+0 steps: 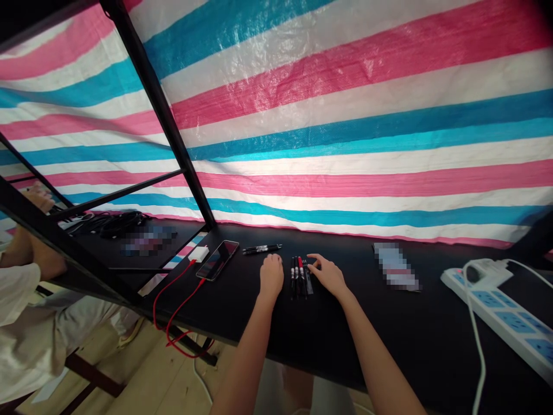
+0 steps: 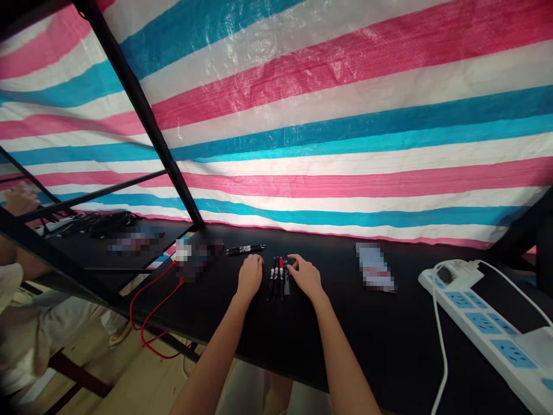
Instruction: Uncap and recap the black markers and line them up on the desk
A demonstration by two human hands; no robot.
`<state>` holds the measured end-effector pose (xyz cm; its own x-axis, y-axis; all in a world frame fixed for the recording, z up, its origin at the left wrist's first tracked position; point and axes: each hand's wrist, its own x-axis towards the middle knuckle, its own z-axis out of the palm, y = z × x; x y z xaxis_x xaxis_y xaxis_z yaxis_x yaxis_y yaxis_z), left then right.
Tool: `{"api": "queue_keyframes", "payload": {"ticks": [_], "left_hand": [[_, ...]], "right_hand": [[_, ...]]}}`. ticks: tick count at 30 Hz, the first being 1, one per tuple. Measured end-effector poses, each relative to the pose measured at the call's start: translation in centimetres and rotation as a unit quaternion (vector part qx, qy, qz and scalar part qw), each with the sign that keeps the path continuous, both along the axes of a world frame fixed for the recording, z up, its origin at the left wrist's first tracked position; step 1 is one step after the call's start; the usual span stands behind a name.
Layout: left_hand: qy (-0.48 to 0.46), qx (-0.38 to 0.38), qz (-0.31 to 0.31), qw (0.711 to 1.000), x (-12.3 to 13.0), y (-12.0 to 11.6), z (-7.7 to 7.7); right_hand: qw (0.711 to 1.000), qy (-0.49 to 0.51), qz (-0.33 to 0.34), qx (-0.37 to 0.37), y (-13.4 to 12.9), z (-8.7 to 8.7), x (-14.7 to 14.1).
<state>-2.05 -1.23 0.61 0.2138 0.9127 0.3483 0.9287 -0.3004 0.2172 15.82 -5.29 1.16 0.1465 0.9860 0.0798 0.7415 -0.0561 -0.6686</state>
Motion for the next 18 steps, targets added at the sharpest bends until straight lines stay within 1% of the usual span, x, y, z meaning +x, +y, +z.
{"api": "queue_keyframes", "payload": {"ticks": [2,4,9,11,14,18], "left_hand": [[-0.015,0.051,0.051,0.997,-0.5,0.7,0.0],[-0.012,0.078,0.083,0.993,-1.0,1.4,-0.1],[0.008,0.063,0.142,0.988,-1.6,2.1,-0.9],[0.024,0.068,0.15,0.986,-1.8,2.1,-1.1],[0.036,0.063,0.15,0.986,-1.9,2.1,-1.2],[0.04,0.062,0.117,0.99,-1.7,1.9,-1.1]], "right_hand": [[1.0,0.006,-0.006,0.004,0.0,0.0,0.0],[1.0,0.01,-0.009,0.005,-0.1,0.1,0.0],[1.0,0.008,-0.003,-0.004,0.0,-0.1,0.1],[1.0,0.008,-0.016,-0.004,0.1,-0.2,0.2],[0.998,0.019,-0.053,0.001,0.2,-0.3,0.3],[0.996,0.044,-0.073,-0.002,0.4,-0.5,0.6]]}}
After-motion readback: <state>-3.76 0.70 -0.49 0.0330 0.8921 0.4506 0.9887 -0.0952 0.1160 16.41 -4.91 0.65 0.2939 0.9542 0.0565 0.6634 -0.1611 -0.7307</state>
